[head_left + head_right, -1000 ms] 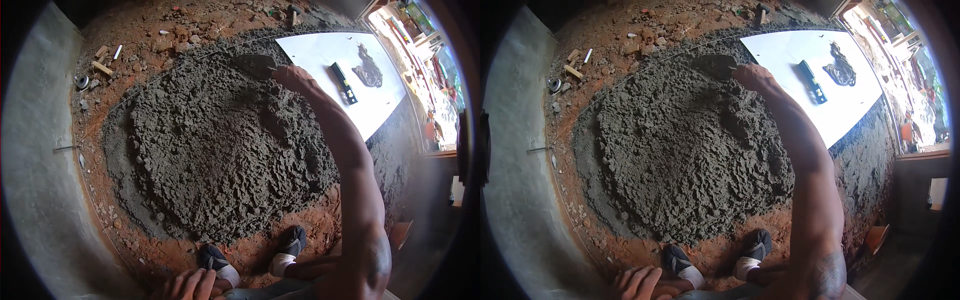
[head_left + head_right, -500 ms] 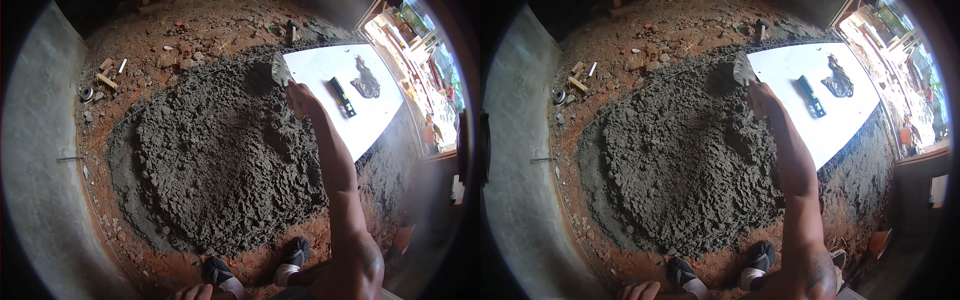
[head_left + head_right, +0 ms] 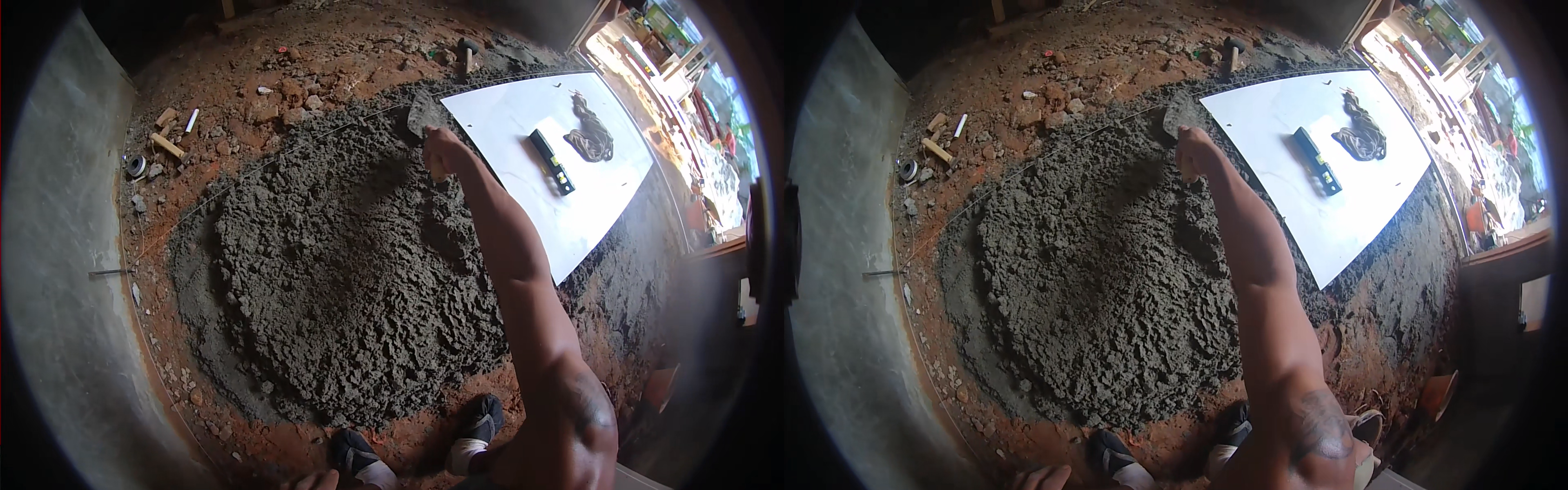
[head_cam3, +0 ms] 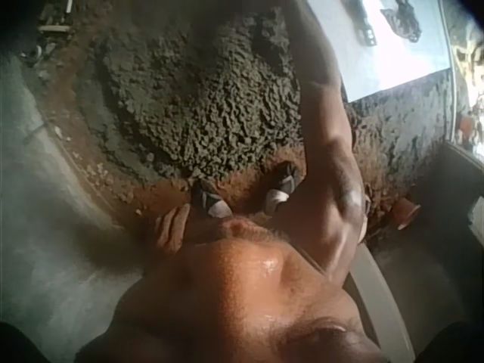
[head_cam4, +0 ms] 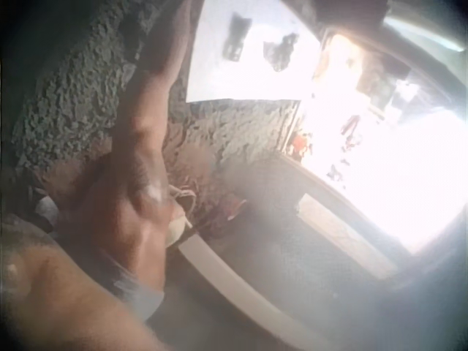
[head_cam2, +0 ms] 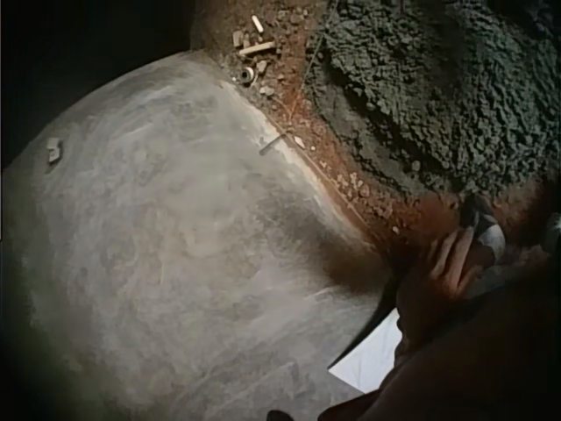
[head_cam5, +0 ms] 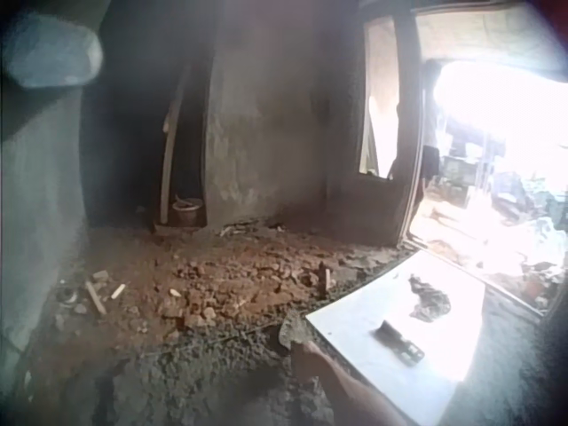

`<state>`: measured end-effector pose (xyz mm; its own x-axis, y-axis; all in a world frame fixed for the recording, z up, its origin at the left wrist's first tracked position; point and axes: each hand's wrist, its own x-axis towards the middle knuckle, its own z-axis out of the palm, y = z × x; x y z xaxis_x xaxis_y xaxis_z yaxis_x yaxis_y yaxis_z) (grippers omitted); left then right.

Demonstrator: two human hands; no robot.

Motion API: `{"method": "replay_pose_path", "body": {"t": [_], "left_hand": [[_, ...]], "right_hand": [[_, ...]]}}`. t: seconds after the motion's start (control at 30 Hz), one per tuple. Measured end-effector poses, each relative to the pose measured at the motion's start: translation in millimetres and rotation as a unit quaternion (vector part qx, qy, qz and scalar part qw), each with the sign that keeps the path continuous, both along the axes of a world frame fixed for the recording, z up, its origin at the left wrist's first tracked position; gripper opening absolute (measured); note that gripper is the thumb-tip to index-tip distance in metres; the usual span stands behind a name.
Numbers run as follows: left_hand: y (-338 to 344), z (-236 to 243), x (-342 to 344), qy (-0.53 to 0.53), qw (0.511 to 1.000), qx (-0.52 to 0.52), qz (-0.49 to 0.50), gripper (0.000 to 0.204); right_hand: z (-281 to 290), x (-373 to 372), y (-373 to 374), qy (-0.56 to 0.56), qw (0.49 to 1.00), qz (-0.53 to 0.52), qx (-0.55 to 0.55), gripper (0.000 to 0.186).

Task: The person carries a floor tile into the room, dumps mortar onto the ground, and spreads it with a trowel. The person then places the tile onto the mortar bed and taps it into place with a rubber mallet.

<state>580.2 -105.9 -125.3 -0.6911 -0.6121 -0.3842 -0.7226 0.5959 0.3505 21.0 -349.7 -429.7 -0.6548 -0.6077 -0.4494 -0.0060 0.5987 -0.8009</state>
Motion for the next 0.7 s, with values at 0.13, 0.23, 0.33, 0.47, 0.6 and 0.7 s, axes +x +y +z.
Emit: {"method": "replay_pose_path", "body": {"t": [0.13,0.23,0.33,0.47,0.6,0.7], "left_hand": [[-3,4,-7,0.008,1.000,0.004,-0.002,0.039],[-2,-10,-18,0.100,0.994,-0.026,-0.031,0.039],[5,-21,-16,0.146,0.986,-0.085,-0.010,0.037],[14,-21,-6,0.174,0.980,-0.092,0.037,0.038],[5,-6,5,0.156,0.983,-0.096,0.006,0.041],[14,-7,10,0.170,0.980,-0.099,0.038,0.044]], "right_hand": [[8,-19,-6,0.086,0.945,0.312,0.041,0.063],[-42,-71,26,-0.132,0.948,0.228,-0.178,0.049],[-22,-50,12,-0.177,0.954,0.185,-0.152,0.039],[23,-41,32,0.045,0.975,0.140,0.168,0.033],[25,-62,67,0.056,0.979,0.100,0.169,0.041],[21,-61,88,0.072,0.981,0.099,0.152,0.047]]}}
